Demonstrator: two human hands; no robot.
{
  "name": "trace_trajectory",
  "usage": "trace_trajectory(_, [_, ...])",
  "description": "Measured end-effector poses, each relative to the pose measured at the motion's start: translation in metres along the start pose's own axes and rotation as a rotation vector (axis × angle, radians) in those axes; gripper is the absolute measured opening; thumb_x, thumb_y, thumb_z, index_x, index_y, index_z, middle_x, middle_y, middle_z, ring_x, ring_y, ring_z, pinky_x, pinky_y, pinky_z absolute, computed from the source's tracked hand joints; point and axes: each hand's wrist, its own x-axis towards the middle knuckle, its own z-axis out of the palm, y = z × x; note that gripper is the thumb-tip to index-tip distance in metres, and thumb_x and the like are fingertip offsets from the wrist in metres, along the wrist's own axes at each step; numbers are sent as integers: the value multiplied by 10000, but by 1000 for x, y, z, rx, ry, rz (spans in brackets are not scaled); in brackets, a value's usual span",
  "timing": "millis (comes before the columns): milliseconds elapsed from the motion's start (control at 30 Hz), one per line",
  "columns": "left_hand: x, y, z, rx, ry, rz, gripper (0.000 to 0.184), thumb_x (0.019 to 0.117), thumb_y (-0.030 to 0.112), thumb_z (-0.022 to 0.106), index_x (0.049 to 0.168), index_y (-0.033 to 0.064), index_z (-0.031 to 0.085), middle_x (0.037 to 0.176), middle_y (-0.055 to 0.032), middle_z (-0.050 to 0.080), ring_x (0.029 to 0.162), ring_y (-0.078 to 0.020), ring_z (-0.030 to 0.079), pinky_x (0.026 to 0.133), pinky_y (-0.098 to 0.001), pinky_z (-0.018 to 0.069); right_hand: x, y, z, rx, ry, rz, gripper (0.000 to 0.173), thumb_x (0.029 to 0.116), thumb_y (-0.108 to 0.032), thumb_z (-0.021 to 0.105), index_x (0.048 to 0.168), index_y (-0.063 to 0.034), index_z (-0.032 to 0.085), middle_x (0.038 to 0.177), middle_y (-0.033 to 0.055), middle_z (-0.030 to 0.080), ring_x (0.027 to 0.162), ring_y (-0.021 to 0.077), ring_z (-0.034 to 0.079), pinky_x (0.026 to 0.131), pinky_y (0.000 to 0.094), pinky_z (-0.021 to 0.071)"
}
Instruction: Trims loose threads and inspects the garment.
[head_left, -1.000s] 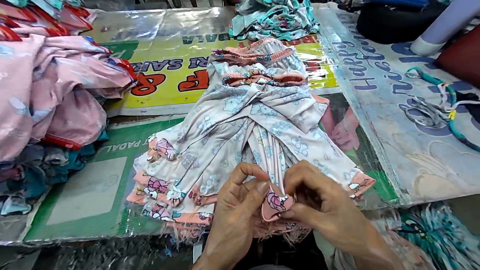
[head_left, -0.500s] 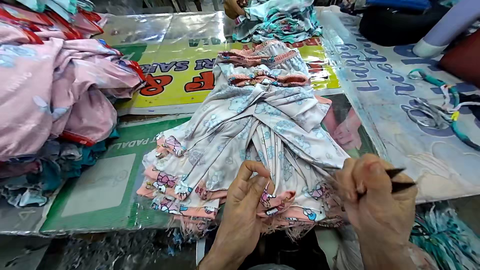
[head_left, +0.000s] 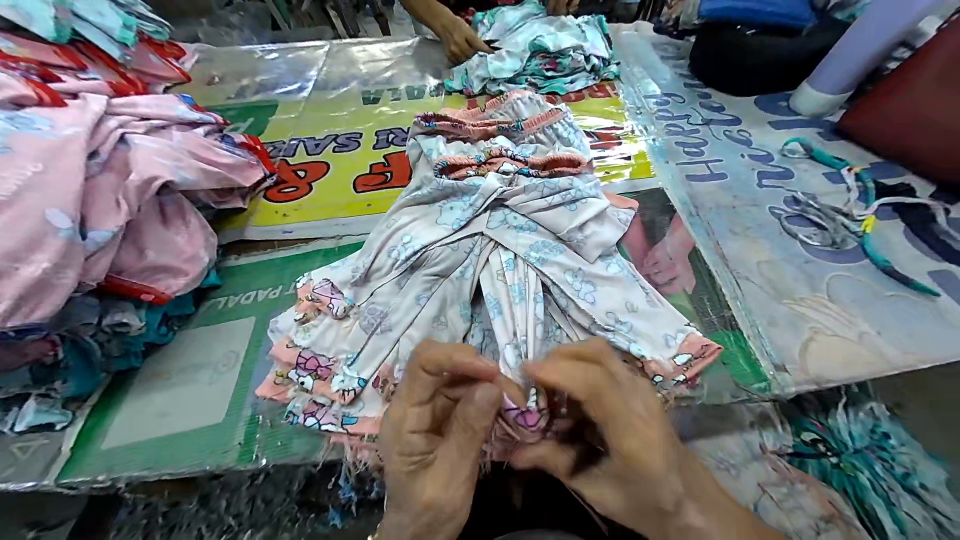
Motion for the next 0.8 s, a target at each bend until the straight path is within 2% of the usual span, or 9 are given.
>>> trace_trajectory(167, [12, -5, -4, 228, -98, 125, 231, 1052, 288, 576, 1268, 224, 626, 1201, 45, 705, 1091, -105, 679, 956, -274, 560, 24, 11, -21, 46, -59, -14, 134, 980, -142, 682, 1026, -18, 702, 900, 64, 709, 773, 34, 642, 656, 154, 507])
trace_trajectory(233, [21, -6, -10, 502, -286, 141, 369, 1045, 413, 564, 1378, 256, 547, 1384, 80, 629, 1330, -119, 562, 1152, -381, 443, 31, 13, -32, 179, -68, -13, 145, 985, -116, 677, 1030, 22, 680, 908, 68, 693, 805, 2, 623, 718, 117, 514])
trace_trajectory(300, [33, -9, -7, 706, -449, 141, 548, 1015, 545, 554, 1437, 197, 518, 1447, 43, 589, 1422, -123, 467, 1235, -531, 281, 40, 14, -44, 255, -61, -22, 140, 985, -105, 677, 1042, 24, 674, 919, 49, 690, 826, -21, 627, 747, 106, 527])
trace_trajectory(367, [49, -13, -1, 928, -499, 221, 517, 1033, 483, 533, 1414, 135, 555, 1451, -24, 596, 1439, -160, 460, 1209, -591, 264, 51, 16, -60, 262, -76, -45, 105, 985, -106, 671, 1026, -10, 658, 910, 4, 655, 823, -38, 615, 744, 102, 532])
trace_trajectory(433, [66, -15, -1, 1021, -502, 292, 320, 1030, 302, 546, 1271, 135, 674, 1292, -20, 690, 1352, -180, 554, 1192, -625, 274, 57, 16, -72, 245, -140, -79, 108, 980, -102, 673, 1013, 1, 675, 896, 13, 670, 810, -21, 623, 729, 113, 538])
trace_trajectory(533, [76, -15, -10, 978, -537, 269, 201, 976, 193, 547, 1064, 143, 721, 1048, 28, 725, 1091, -100, 667, 1115, -524, 409, 48, 19, -74, 63, -203, -17, 267, 1015, -254, 654, 1168, -35, 657, 886, 12, 658, 710, -9, 555, 629, 124, 464])
trace_trajectory(667, [60, -5, -27, 790, -358, 133, 222, 1080, 293, 505, 1120, 133, 652, 1025, 76, 687, 1005, 57, 633, 924, -178, 534, 18, 52, -69, -604, -205, 185, 581, 908, -610, 625, 1184, -109, 726, 954, 99, 699, 628, 242, 656, 486, 440, 509])
trace_trajectory(733, [51, -2, -34, 799, -316, 130, 251, 1088, 305, 490, 1152, 113, 639, 1045, 67, 689, 1029, 90, 619, 921, -137, 516, 3, 65, -71, -579, -266, 275, 385, 929, -459, 658, 1050, -101, 734, 909, 93, 713, 672, 260, 688, 532, 471, 533])
trace_trajectory(800, [45, -2, -37, 863, -331, 141, 293, 1087, 324, 488, 1160, 81, 633, 1040, 13, 690, 1021, 63, 625, 917, -149, 513, -4, 69, -79, -391, -218, 345, 239, 976, -314, 630, 986, -96, 727, 871, 48, 709, 715, 167, 676, 614, 381, 560])
